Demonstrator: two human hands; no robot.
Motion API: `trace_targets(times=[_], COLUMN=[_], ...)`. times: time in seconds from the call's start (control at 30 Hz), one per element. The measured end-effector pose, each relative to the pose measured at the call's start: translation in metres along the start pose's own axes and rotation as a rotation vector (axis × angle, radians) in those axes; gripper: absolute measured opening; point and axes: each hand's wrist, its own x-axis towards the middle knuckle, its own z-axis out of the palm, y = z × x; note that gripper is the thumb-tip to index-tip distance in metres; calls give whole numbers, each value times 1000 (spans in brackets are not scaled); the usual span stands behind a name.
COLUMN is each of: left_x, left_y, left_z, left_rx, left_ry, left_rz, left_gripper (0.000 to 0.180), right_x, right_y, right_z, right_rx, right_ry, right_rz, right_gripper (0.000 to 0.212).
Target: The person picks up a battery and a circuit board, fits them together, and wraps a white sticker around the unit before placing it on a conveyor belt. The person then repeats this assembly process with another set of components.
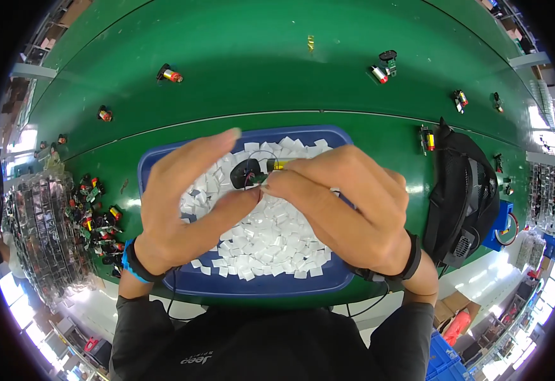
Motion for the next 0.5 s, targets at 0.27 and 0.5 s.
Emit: trace_targets(times=[0.27, 0.5], left_x=[2, -4], left_y=[-9, -7], left_z=[-20, -16], left_rx=[-992, -1434], left_ry=[-278, -308], left_rz=[-704, -1096], left_gripper=[24, 25], right_x=[1, 6], right_y=[-17, -5], right_z=[-15, -6], right_rx=[9, -70], right_ry=[-81, -93], right_rz=[-140, -196], right_gripper=[32, 33])
